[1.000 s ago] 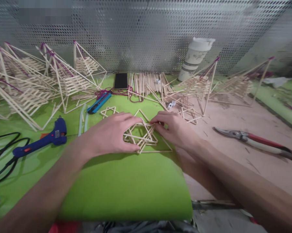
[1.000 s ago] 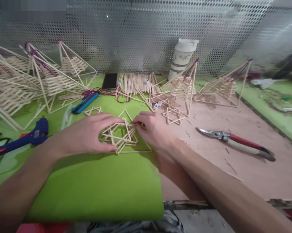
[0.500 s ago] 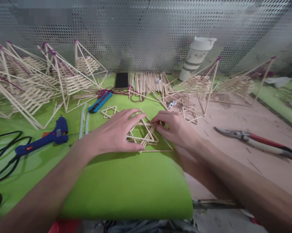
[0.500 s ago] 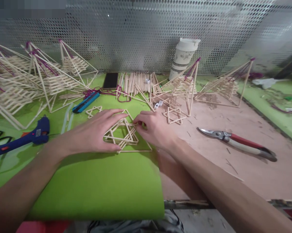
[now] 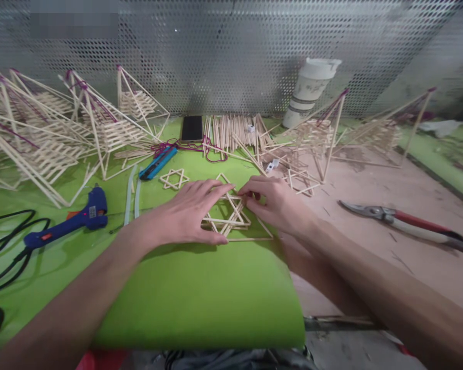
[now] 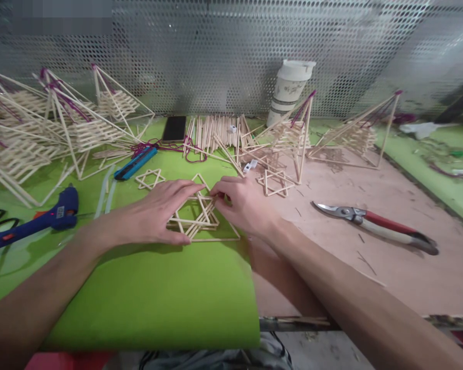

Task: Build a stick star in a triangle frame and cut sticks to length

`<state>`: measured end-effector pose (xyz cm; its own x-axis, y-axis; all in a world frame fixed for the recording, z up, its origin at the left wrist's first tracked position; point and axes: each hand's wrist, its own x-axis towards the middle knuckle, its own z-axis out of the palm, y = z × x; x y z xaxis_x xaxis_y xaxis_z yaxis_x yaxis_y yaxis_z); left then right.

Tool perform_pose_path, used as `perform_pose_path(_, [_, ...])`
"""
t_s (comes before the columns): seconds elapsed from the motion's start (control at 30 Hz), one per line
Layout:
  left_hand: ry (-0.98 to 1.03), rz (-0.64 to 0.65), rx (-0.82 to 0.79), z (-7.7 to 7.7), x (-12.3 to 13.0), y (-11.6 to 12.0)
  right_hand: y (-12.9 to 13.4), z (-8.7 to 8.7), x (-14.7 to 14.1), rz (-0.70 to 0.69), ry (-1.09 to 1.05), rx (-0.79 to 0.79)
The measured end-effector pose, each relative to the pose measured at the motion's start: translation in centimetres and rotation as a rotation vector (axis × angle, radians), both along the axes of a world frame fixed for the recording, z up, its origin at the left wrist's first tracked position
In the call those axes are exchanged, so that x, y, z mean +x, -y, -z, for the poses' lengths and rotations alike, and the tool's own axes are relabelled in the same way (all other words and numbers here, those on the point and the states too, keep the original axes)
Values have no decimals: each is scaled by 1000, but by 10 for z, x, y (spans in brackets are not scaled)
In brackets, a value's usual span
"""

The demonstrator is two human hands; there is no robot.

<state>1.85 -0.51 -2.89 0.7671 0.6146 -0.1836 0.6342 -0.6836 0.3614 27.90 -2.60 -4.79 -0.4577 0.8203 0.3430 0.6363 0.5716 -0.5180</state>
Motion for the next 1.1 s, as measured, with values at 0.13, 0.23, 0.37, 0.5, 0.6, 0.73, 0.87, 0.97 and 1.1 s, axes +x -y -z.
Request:
perform_pose_path(0.13, [27,-1,40,1,2,0,0,0,0,-5,-4,-19])
perform_pose_path(0.23, [28,-10,42,1,1,0,0,-2,0,0,0,-33])
perform_pose_path(0.37, [30,-1,28,-1,-4,-1,0,-3,-1,-3,15,-54])
perform_pose_path(0.5, [23,0,16,-3,-4,-2,0,-2,0,-2,-3,-53])
perform_pose_path(0.6, [22,-7,-2,-4,-2,-1,0,-1,-1,-4,0,-34])
perform_pose_path(0.73, [27,-19,-11,-4,1,0,0,-1,-1,-3,4,-22])
perform_pose_path(0.87, [50,-30,-28,-2,0,-1,0,-1,-1,-3,-5,-47])
perform_pose_path(0.97, [59,-22,-25,2,-1,-3,0,-1,-1,-6,-7,-45])
perform_pose_path(1.1, [49,-14,-10,3,-1,-4,0,-1,-1,-11,-9,-30])
